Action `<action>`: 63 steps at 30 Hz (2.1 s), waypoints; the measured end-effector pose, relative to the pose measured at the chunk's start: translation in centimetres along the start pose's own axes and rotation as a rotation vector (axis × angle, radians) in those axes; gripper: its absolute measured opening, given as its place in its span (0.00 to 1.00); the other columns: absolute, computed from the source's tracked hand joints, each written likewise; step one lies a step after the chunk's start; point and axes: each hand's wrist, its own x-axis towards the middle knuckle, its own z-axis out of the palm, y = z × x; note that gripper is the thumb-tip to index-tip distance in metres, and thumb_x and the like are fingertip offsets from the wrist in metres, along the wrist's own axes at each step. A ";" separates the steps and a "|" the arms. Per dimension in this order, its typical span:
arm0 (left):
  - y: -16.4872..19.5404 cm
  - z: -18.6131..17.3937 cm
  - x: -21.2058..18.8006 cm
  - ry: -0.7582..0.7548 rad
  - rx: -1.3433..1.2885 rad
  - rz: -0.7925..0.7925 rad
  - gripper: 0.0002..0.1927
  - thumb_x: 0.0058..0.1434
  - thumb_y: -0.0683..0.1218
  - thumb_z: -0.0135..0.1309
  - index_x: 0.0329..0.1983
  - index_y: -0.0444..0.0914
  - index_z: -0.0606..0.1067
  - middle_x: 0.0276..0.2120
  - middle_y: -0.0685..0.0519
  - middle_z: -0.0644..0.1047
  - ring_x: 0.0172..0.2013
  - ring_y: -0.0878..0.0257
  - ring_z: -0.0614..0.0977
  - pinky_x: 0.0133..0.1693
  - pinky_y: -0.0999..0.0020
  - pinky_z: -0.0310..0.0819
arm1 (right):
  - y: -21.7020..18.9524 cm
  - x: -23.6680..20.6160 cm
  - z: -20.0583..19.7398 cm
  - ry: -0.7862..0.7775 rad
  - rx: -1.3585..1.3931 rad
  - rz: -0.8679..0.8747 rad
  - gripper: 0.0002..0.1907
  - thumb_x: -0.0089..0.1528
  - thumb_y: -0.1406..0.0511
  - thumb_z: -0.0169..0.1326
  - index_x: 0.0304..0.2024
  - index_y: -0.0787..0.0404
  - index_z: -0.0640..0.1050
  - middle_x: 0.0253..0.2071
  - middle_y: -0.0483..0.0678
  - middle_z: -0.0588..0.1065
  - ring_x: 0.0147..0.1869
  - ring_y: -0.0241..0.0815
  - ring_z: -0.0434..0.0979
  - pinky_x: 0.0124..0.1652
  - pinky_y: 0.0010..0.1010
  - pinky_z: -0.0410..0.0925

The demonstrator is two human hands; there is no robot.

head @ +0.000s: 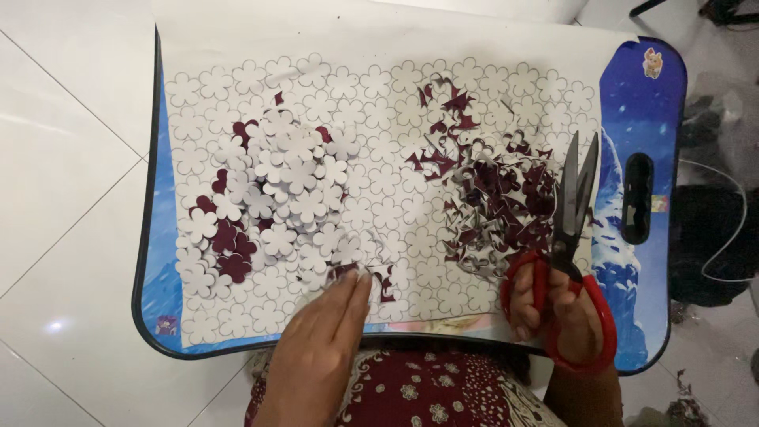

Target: The person sits on the floor with a printed pattern sheet on their lap and cuts out small flower-shaped pieces from the sheet using red-handled scissors. They cut one flower at a time, set finished pieces aside with the growing pile, and continue cutting more shapes.

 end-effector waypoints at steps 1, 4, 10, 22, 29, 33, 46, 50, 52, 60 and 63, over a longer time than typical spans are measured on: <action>0.0 -0.1 -0.5 0.008 -0.025 0.002 0.30 0.58 0.31 0.50 0.66 0.33 0.69 0.61 0.39 0.74 0.59 0.49 0.77 0.59 0.54 0.72 | 0.1 0.1 -0.1 0.010 -0.022 0.008 0.38 0.63 0.39 0.52 0.47 0.69 0.69 0.25 0.46 0.67 0.24 0.40 0.68 0.25 0.32 0.65; -0.1 0.3 -1.0 0.048 -0.092 0.044 0.31 0.56 0.29 0.51 0.65 0.31 0.69 0.60 0.35 0.74 0.58 0.47 0.78 0.56 0.56 0.75 | 0.1 0.1 -0.3 0.034 -0.069 0.003 0.38 0.65 0.39 0.50 0.47 0.70 0.70 0.24 0.46 0.67 0.24 0.40 0.68 0.24 0.31 0.64; 0.3 3.1 3.9 0.186 -0.070 0.247 0.30 0.59 0.28 0.52 0.66 0.30 0.69 0.62 0.35 0.73 0.60 0.47 0.79 0.55 0.63 0.80 | -0.2 0.0 0.3 -0.008 -0.023 -0.057 0.34 0.68 0.42 0.48 0.48 0.70 0.70 0.25 0.46 0.68 0.25 0.39 0.67 0.26 0.31 0.64; 3.6 4.0 11.6 0.326 -0.248 0.402 0.20 0.66 0.36 0.57 0.61 0.33 0.74 0.55 0.45 0.78 0.53 0.52 0.82 0.53 0.61 0.79 | 0.0 0.0 2.0 0.040 0.019 -0.061 0.33 0.67 0.42 0.49 0.49 0.67 0.72 0.25 0.45 0.68 0.25 0.38 0.67 0.26 0.29 0.63; 5.1 2.9 15.4 0.291 -0.333 0.390 0.32 0.55 0.49 0.64 0.63 0.32 0.73 0.61 0.39 0.73 0.58 0.46 0.74 0.57 0.53 0.71 | 0.5 0.5 3.5 0.096 0.062 -0.074 0.36 0.66 0.38 0.47 0.48 0.65 0.71 0.24 0.45 0.67 0.25 0.38 0.67 0.28 0.28 0.63; 5.4 3.3 17.6 0.223 -0.183 0.440 0.45 0.38 0.57 0.67 0.59 0.31 0.73 0.55 0.37 0.74 0.53 0.41 0.74 0.53 0.44 0.70 | 0.1 0.7 4.2 0.064 0.039 -0.135 0.35 0.67 0.39 0.46 0.47 0.65 0.70 0.24 0.45 0.68 0.25 0.39 0.68 0.28 0.29 0.64; 2.2 -3.2 15.9 -0.154 -0.539 -0.161 0.37 0.65 0.50 0.57 0.76 0.47 0.59 0.70 0.50 0.67 0.58 0.48 0.78 0.64 0.51 0.66 | 0.4 1.2 4.7 -0.001 0.068 -0.146 0.34 0.67 0.39 0.46 0.46 0.64 0.70 0.25 0.44 0.68 0.26 0.37 0.68 0.28 0.29 0.65; 2.1 -1.5 15.1 0.234 -0.206 0.193 0.28 0.63 0.43 0.55 0.67 0.39 0.68 0.70 0.41 0.67 0.70 0.44 0.63 0.70 0.45 0.58 | 1.4 1.5 4.0 -0.019 0.091 -0.120 0.35 0.66 0.38 0.47 0.47 0.64 0.70 0.25 0.44 0.68 0.26 0.37 0.69 0.28 0.29 0.65; 3.0 -0.2 15.2 0.174 -0.190 0.270 0.23 0.61 0.41 0.56 0.61 0.42 0.74 0.69 0.46 0.69 0.72 0.46 0.63 0.72 0.47 0.58 | 1.6 1.5 3.9 -0.012 0.091 -0.116 0.36 0.66 0.38 0.48 0.47 0.65 0.70 0.25 0.44 0.68 0.26 0.37 0.69 0.28 0.30 0.65; 5.5 0.8 15.6 0.103 -0.086 0.501 0.12 0.56 0.38 0.61 0.44 0.34 0.78 0.59 0.43 0.76 0.67 0.44 0.70 0.68 0.49 0.61 | 1.1 1.4 5.1 0.007 0.150 -0.132 0.35 0.65 0.38 0.50 0.48 0.63 0.70 0.26 0.43 0.68 0.27 0.37 0.69 0.30 0.30 0.66; 4.9 -0.5 14.8 0.028 -0.259 0.431 0.11 0.53 0.44 0.62 0.37 0.35 0.78 0.54 0.44 0.77 0.61 0.47 0.72 0.63 0.49 0.62 | 0.5 0.8 5.9 0.113 0.109 -0.037 0.36 0.63 0.38 0.50 0.46 0.65 0.70 0.24 0.44 0.67 0.27 0.38 0.68 0.29 0.31 0.67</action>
